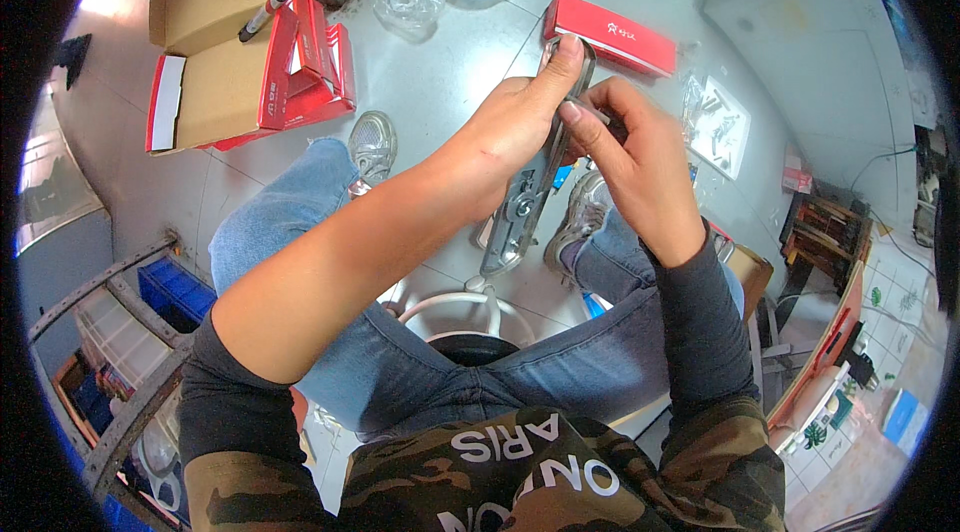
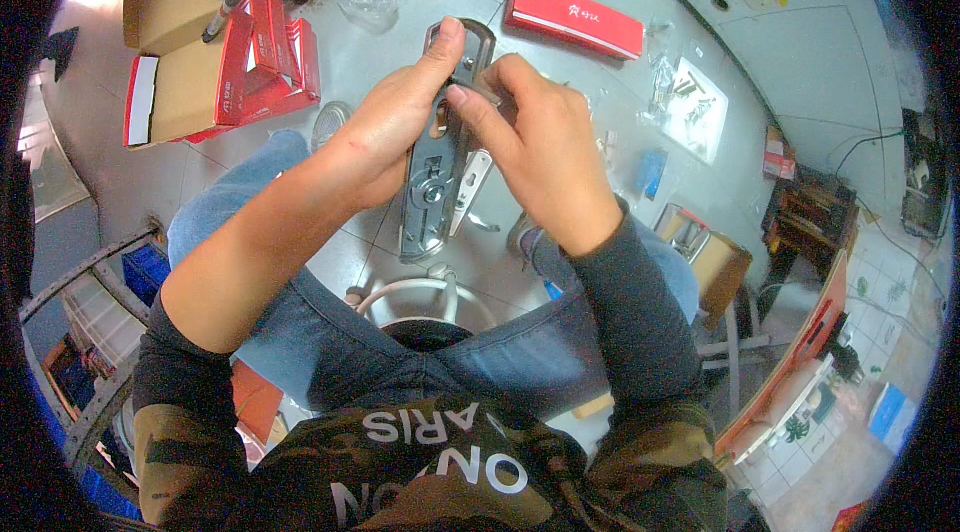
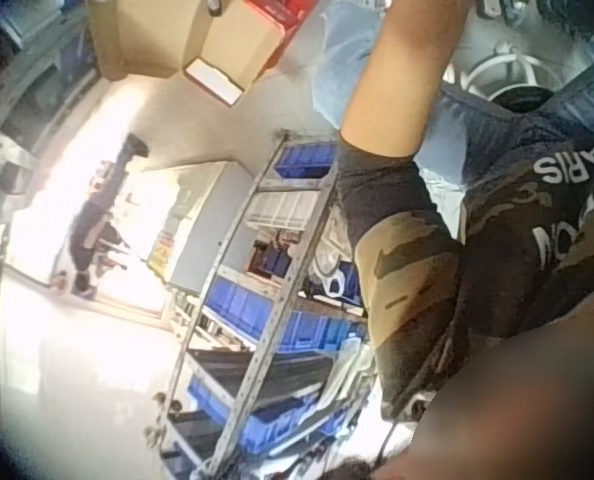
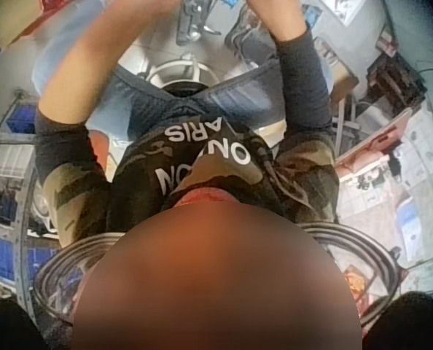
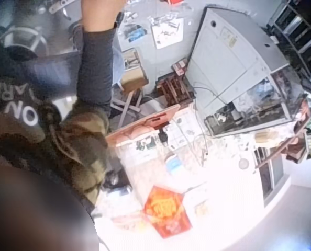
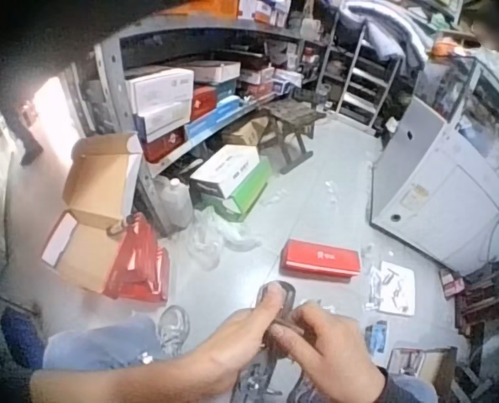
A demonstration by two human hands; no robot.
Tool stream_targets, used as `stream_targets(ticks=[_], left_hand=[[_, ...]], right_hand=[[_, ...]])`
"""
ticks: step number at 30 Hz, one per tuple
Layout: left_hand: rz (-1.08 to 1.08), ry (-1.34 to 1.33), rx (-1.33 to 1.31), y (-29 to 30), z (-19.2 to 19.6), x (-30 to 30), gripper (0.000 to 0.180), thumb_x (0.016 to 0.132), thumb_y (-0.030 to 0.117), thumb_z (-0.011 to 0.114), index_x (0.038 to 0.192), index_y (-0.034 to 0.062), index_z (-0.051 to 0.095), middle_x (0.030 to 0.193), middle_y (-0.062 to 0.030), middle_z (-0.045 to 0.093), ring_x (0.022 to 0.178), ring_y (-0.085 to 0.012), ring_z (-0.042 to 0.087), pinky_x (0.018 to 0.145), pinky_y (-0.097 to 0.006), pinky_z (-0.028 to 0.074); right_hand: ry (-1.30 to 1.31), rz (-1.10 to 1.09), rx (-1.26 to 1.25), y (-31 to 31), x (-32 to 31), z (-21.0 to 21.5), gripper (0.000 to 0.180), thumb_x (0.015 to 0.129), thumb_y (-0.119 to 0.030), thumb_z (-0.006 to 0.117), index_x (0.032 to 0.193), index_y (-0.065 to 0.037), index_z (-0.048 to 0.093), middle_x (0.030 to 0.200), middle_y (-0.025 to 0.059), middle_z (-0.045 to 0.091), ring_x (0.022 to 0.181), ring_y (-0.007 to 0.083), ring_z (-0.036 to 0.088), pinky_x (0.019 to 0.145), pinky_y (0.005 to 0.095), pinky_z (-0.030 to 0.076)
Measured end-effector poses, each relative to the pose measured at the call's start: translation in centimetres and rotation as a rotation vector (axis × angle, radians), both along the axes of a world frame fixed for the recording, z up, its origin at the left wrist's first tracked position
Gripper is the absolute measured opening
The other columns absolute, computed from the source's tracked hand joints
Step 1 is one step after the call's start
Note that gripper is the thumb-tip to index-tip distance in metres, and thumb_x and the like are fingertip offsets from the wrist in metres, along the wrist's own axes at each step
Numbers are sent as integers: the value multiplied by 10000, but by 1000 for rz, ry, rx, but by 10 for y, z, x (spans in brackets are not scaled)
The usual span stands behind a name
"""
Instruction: The person assembles a door lock mechanism by inserting screws and small metal parts into the lock body, then uses a screwdriver to tighten the screws. The person also briefly handles a smartphone and a red box while working.
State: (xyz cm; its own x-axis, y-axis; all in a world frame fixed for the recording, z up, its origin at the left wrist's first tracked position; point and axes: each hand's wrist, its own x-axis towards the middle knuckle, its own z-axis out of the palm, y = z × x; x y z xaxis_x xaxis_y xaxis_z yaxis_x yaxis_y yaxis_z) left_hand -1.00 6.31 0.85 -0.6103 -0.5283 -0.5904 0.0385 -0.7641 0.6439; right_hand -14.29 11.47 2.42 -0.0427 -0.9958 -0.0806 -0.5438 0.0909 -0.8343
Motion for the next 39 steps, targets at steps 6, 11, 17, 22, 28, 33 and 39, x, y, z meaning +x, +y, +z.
stream_targets(ticks=[6, 11, 17, 22, 28, 33, 39], left_hand=[[-1, -47, -66, -1, 1, -2, 632, 817, 608, 410, 931, 2, 549, 804, -61, 564, 694, -127, 549, 625, -268, 468], [28, -39, -57, -1, 0, -2, 611, 831, 583, 409, 973, 4, 541, 836, -66, 571, 724, -129, 563, 667, -271, 487], [30, -38, -15, -2, -1, -3, 575, 844, 553, 418, 989, 10, 538, 849, -66, 585, 717, -130, 574, 660, -274, 496], [10, 72, 3, -2, -1, -1, 485, 859, 480, 462, 964, 15, 551, 826, -58, 590, 683, -130, 576, 636, -274, 494], [41, 74, -74, 1, 4, -5, 307, 877, 295, 464, 936, 10, 562, 804, -48, 590, 717, -121, 568, 648, -263, 475], [132, -70, -492, 10, 11, -7, 270, 882, 239, 437, 877, -9, 543, 731, -26, 532, 687, -96, 479, 612, -251, 406], [128, -177, -728, 7, 7, -6, 263, 872, 187, 424, 809, -54, 508, 644, -92, 539, 594, -147, 516, 543, -296, 417]], right_hand=[[-89, -27, -9, -2, 1, 5, 153, 848, -147, 525, 819, 1, 504, 670, 151, 578, 569, 268, 594, 519, 331, 432], [112, -20, -230, 0, 7, 8, 67, 841, -80, 506, 867, -19, 493, 724, 165, 573, 624, 303, 595, 554, 357, 442], [222, -18, -292, -1, 7, 6, 98, 813, -48, 519, 904, -26, 491, 770, 168, 566, 707, 329, 580, 576, 359, 443], [140, -37, -260, 1, 7, 10, 86, 826, -47, 506, 906, -21, 490, 732, 168, 566, 658, 315, 590, 557, 363, 445], [115, -110, -284, 0, 8, 10, 99, 829, -72, 513, 909, -19, 490, 698, 167, 572, 633, 302, 598, 548, 345, 451], [64, -178, -285, 0, 7, 6, 110, 820, -81, 523, 905, -19, 491, 696, 168, 572, 633, 302, 596, 554, 339, 453], [149, -147, -336, 2, 7, 10, 117, 809, -89, 541, 894, -24, 496, 677, 150, 569, 601, 268, 592, 531, 321, 447]])
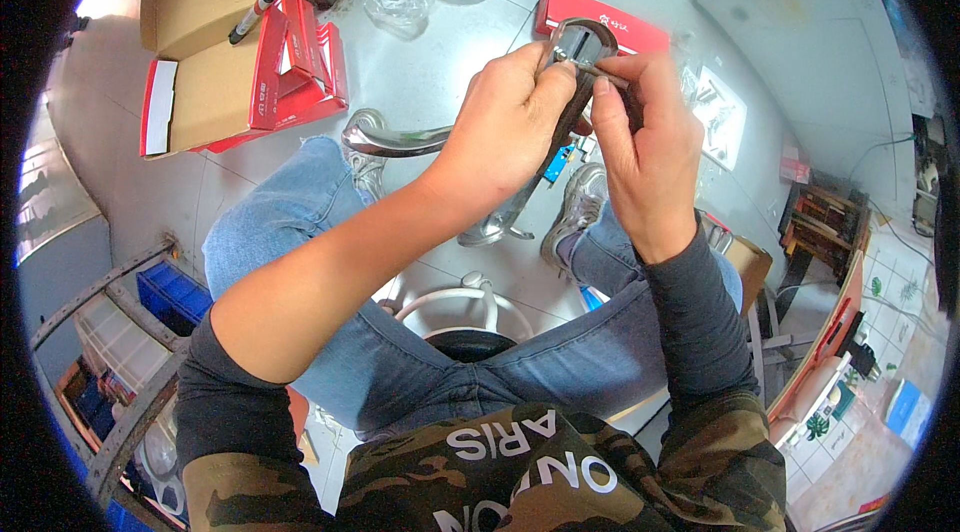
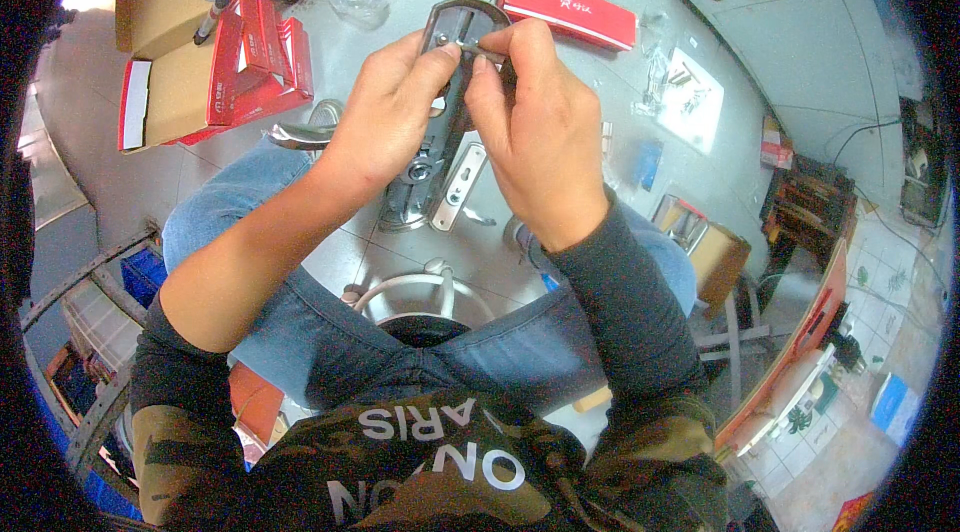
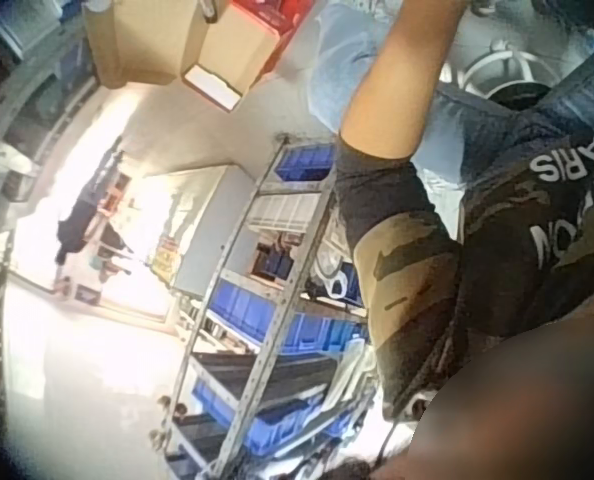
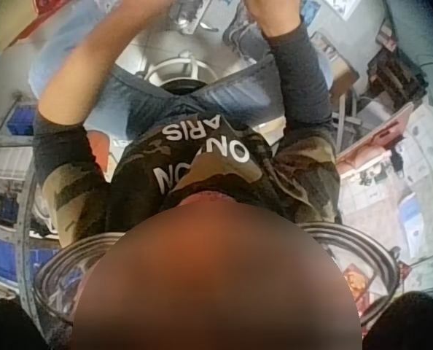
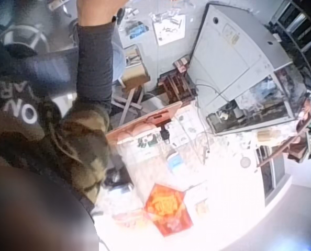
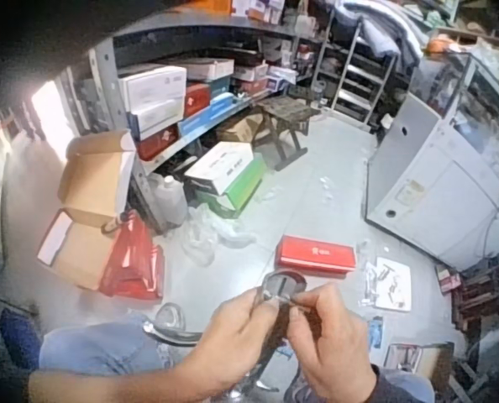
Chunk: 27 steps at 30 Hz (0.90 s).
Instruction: The person assembles a door lock mechanism by inserting screws and small metal parts into the lock body, then uses a screwdriver to tighten the screws. The person also briefly handles a smartphone and a red box while working.
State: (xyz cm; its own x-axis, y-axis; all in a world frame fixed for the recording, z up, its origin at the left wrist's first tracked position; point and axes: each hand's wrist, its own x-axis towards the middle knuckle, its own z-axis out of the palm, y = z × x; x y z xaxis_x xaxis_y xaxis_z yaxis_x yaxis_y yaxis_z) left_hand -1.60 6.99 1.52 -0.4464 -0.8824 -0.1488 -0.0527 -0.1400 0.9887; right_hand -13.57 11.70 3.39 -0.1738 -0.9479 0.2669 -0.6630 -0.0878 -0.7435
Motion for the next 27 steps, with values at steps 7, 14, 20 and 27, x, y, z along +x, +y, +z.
stream_targets(ticks=[7, 14, 20, 27], left_hand=[[26, -96, -112, -4, -4, 1, 260, 861, 167, 443, 796, -75, 512, 573, -142, 555, 526, -180, 553, 501, -324, 430], [21, -100, -221, -3, -4, -1, 228, 858, 147, 446, 823, -67, 515, 652, -192, 563, 597, -312, 564, 555, -369, 430], [-39, -122, -250, -4, -5, 1, 213, 861, 132, 441, 856, -72, 503, 741, -250, 542, 712, -413, 527, 627, -415, 415], [-87, -176, -315, -5, -7, 1, 209, 909, 174, 397, 920, -12, 491, 717, -75, 533, 648, -126, 504, 590, -277, 424]], right_hand=[[-60, 29, 60, -1, -2, 4, 118, 797, -111, 579, 823, -17, 514, 630, 117, 569, 514, 182, 558, 488, 276, 422], [-383, 30, 321, -3, -4, 5, 232, 869, -234, 512, 805, -12, 543, 647, 49, 577, 547, 86, 504, 484, 221, 383], [-847, 59, 451, -2, -6, 5, 265, 888, -294, 474, 720, -91, 493, 532, -82, 325, 434, 11, 248, 392, 183, 175], [-326, 1, 273, -4, -11, -3, 219, 842, -197, 543, 734, -8, 517, 554, 9, 450, 521, 67, 396, 458, 238, 316]])
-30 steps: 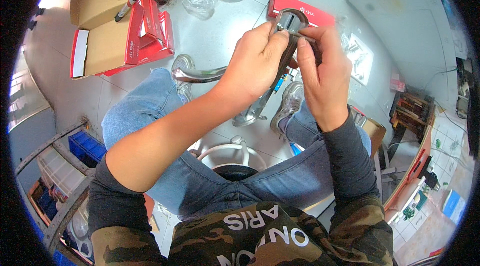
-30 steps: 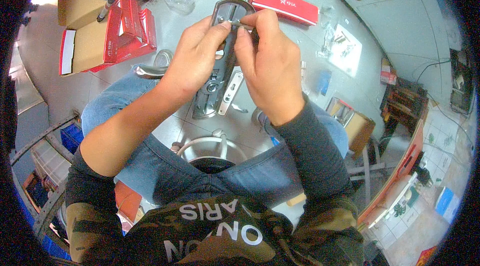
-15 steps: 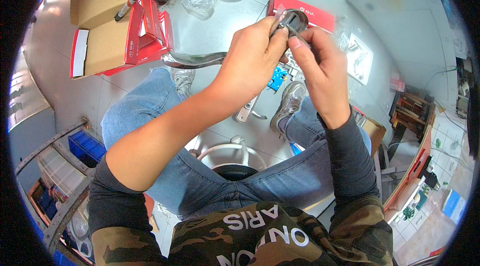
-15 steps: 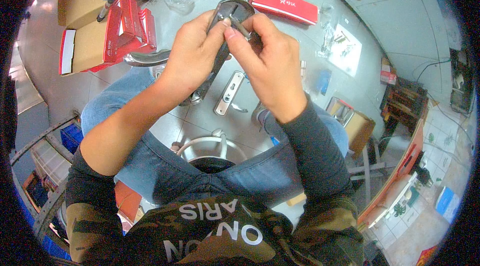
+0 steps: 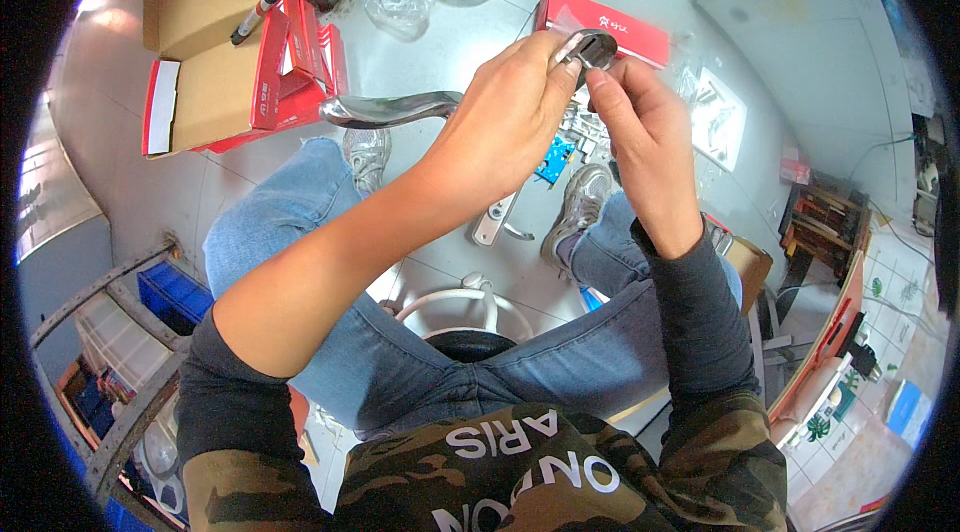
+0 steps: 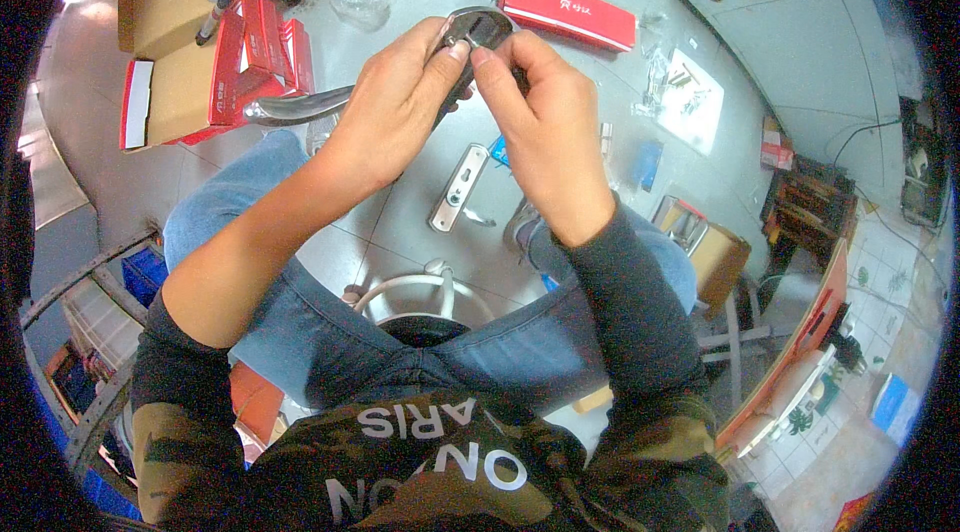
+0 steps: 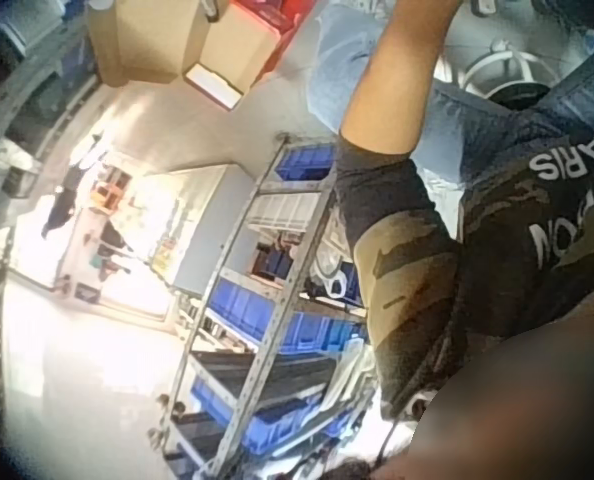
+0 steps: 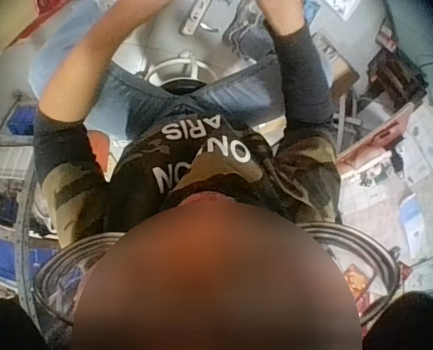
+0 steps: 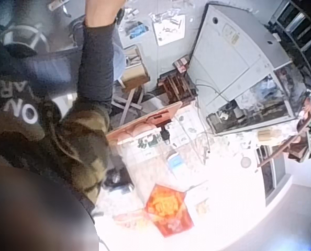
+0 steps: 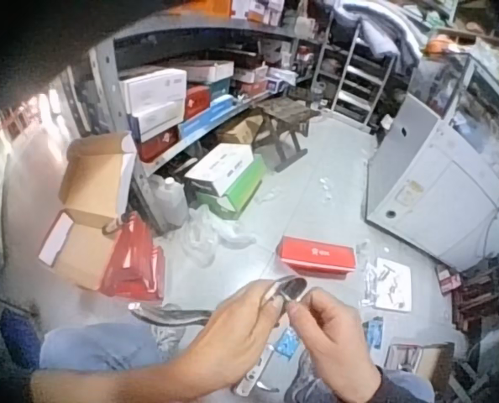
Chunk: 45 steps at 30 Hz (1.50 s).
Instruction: The person assembles a door lock mechanism by inserting screws and small metal parts into the lock body, then uses a screwdriver to tighten the screws. The person also briefly handles a smartphone and a red box while working.
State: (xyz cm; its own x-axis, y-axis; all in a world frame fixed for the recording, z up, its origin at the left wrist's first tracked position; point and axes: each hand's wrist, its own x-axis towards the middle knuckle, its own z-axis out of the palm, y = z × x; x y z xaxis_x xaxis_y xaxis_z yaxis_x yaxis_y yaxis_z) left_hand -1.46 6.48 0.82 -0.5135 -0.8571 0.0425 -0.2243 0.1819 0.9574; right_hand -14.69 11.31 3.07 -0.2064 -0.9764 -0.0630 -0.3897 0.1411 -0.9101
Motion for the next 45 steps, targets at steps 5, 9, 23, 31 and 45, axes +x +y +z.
stream_targets(ticks=[5, 9, 23, 31, 45], left_hand=[[-22, -4, 46, -1, -3, -1, 209, 905, 175, 400, 933, -12, 489, 718, -82, 532, 648, -136, 506, 600, -286, 430], [-36, -15, 80, 2, -8, -2, 226, 902, 184, 398, 955, -16, 488, 743, -126, 556, 674, -203, 545, 623, -324, 443], [4, -114, -65, -3, 6, -3, 185, 878, 165, 429, 947, -1, 387, 864, -254, 542, 822, -427, 526, 661, -467, 416], [69, -196, -161, -11, 4, -6, 209, 896, 210, 406, 959, 11, 419, 888, -239, 551, 819, -422, 532, 656, -462, 419], [32, 211, 565, -26, 13, -3, 215, 853, 109, 404, 1031, -9, 430, 828, -109, 557, 658, -188, 601, 554, -309, 521]], right_hand=[[225, 32, -37, 0, -4, 4, 203, 808, -179, 572, 728, -12, 488, 557, 91, 471, 504, 146, 455, 467, 283, 350], [495, 171, -92, 1, -7, 12, 159, 795, -144, 555, 789, -10, 470, 711, 174, 532, 640, 354, 520, 553, 376, 406], [-465, 11, 301, 2, -3, 6, 368, 923, -364, 361, 711, -88, 480, 514, -50, 342, 430, 34, 274, 381, 204, 191], [-637, -101, 315, 1, 5, 10, 262, 897, -302, 400, 716, -115, 437, 508, -56, 297, 387, 32, 225, 353, 191, 157], [-1118, 86, 32, 1, -10, 15, 242, 909, -285, 405, 849, -57, 458, 696, 23, 419, 519, 77, 324, 472, 212, 307]])
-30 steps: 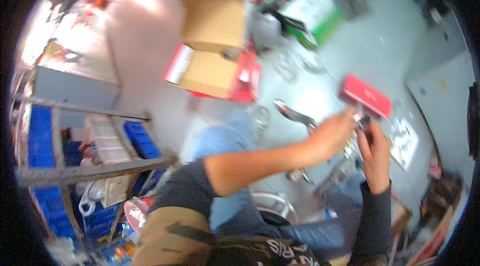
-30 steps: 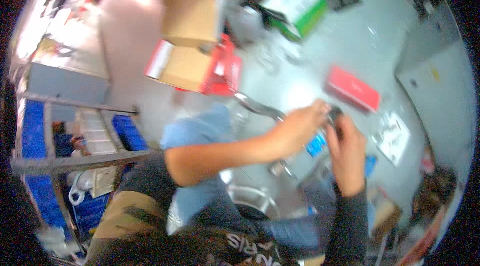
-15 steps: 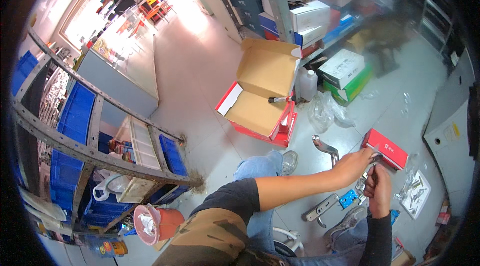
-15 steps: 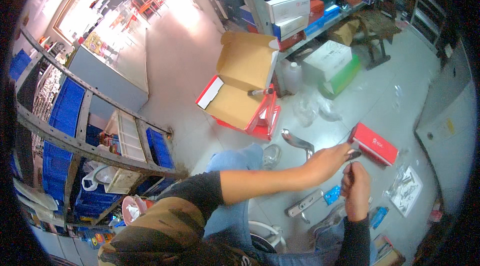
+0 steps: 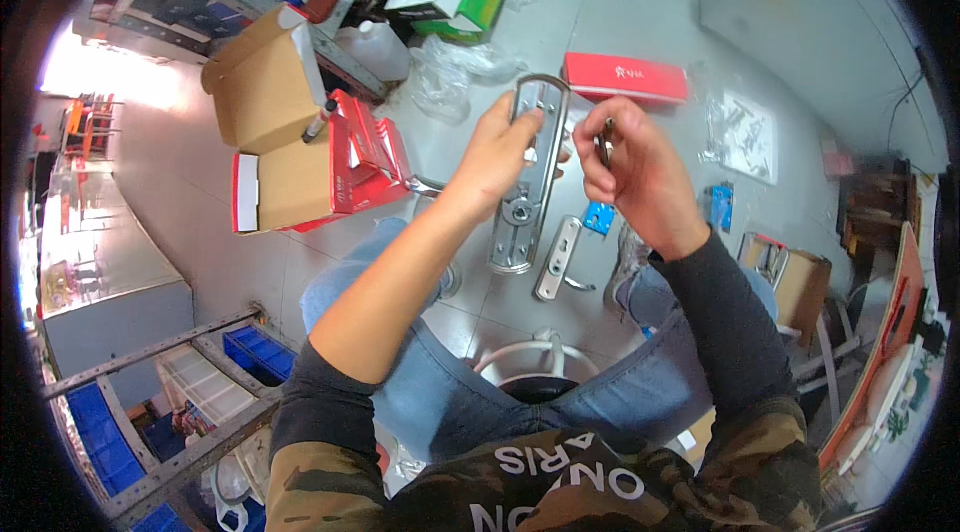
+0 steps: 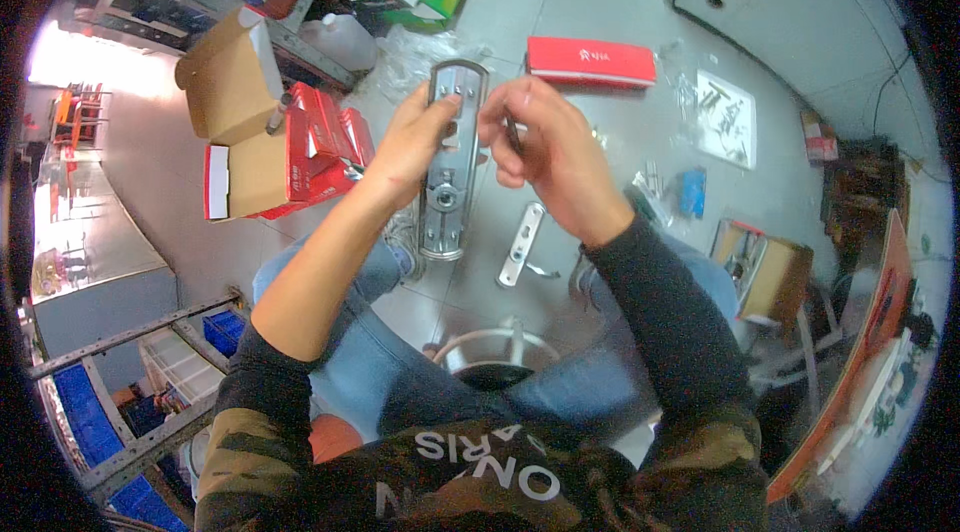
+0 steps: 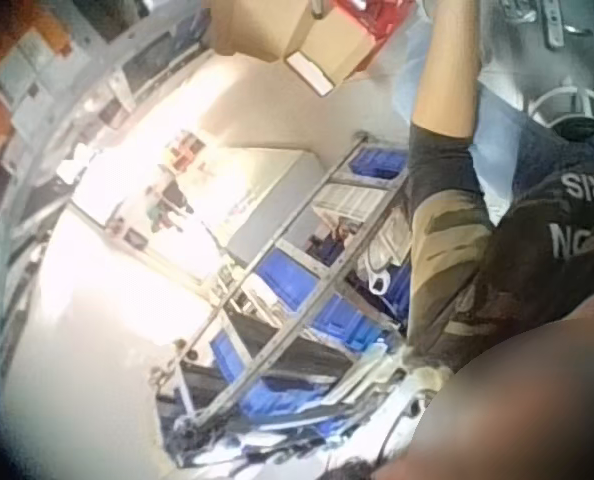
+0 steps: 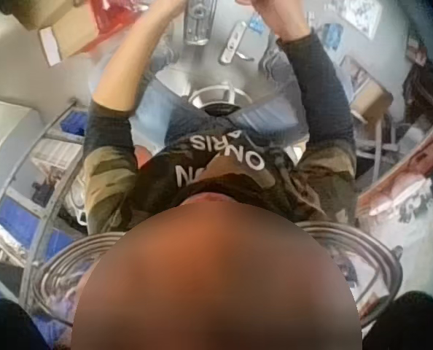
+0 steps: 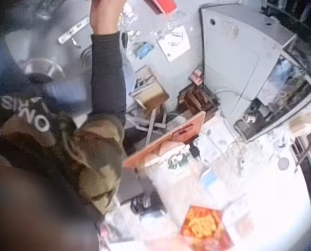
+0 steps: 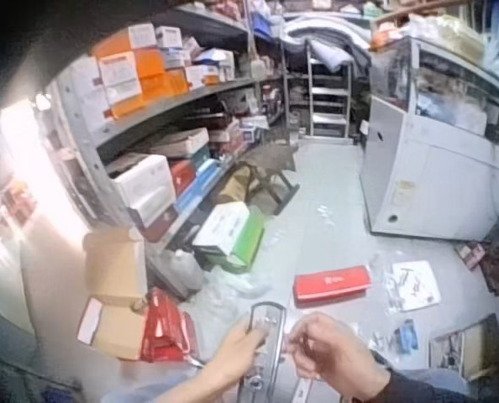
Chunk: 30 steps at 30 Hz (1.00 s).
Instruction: The person assembles a door lock mechanism by inserting screws and small metal parts into the lock body, then uses a screwdriver to tighten the screws. The person also briefly handles a smartphone and a red box while working.
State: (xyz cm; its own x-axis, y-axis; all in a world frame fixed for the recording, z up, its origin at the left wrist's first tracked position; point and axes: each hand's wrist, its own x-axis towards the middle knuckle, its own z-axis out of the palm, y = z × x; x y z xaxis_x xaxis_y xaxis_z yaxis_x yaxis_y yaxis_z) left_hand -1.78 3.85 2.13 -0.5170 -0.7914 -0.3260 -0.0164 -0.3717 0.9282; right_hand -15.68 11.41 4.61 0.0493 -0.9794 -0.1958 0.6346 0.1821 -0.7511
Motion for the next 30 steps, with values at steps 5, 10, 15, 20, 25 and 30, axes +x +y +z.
stream_targets(ticks=[5, 10, 15, 20, 25, 30], left_hand=[[-26, 86, 235, -3, -8, 1, 317, 792, 101, 381, 1073, -30, 443, 952, -185, 565, 818, -237, 589, 704, -381, 531], [87, 253, 542, -9, -12, 7, 359, 802, 155, 363, 1074, -69, 429, 952, -204, 559, 863, -307, 576, 806, -424, 488], [149, 279, 527, -9, -14, 10, 367, 814, 181, 354, 1095, -42, 433, 988, -207, 550, 925, -337, 556, 863, -461, 443], [455, 116, 264, -24, -17, 14, 435, 877, 299, 456, 1176, -15, 417, 1101, -133, 512, 1054, -223, 475, 916, -393, 379], [528, 240, 103, -45, -9, 40, 248, 869, 145, 486, 1064, -6, 519, 968, -95, 573, 833, -174, 554, 831, -366, 432], [420, 333, 95, -45, -1, 56, 333, 830, 63, 541, 1148, -12, 474, 967, -120, 578, 839, -178, 560, 863, -359, 452]], right_hand=[[158, -3, 159, -2, -17, -12, 323, 929, -325, 379, 702, -96, 396, 640, -17, 366, 497, 52, 268, 429, 199, 243], [940, 225, 151, 6, -4, -41, 393, 808, -394, 578, 876, -8, 607, 634, 41, 524, 528, 120, 454, 480, 271, 368], [555, 468, 199, 22, 18, -53, 331, 833, -353, 573, 835, -24, 616, 594, -34, 506, 501, 49, 408, 436, 218, 314], [330, 290, 357, 24, 22, -62, 249, 845, -323, 558, 791, -82, 591, 586, -60, 488, 447, 21, 348, 399, 181, 247], [554, 143, 405, 13, -2, -99, 253, 846, -292, 543, 790, -50, 590, 591, -35, 480, 474, 48, 382, 412, 218, 278], [728, 205, 573, 9, -20, -176, 252, 841, -281, 550, 804, -35, 592, 597, -8, 498, 474, 78, 402, 410, 237, 288]])
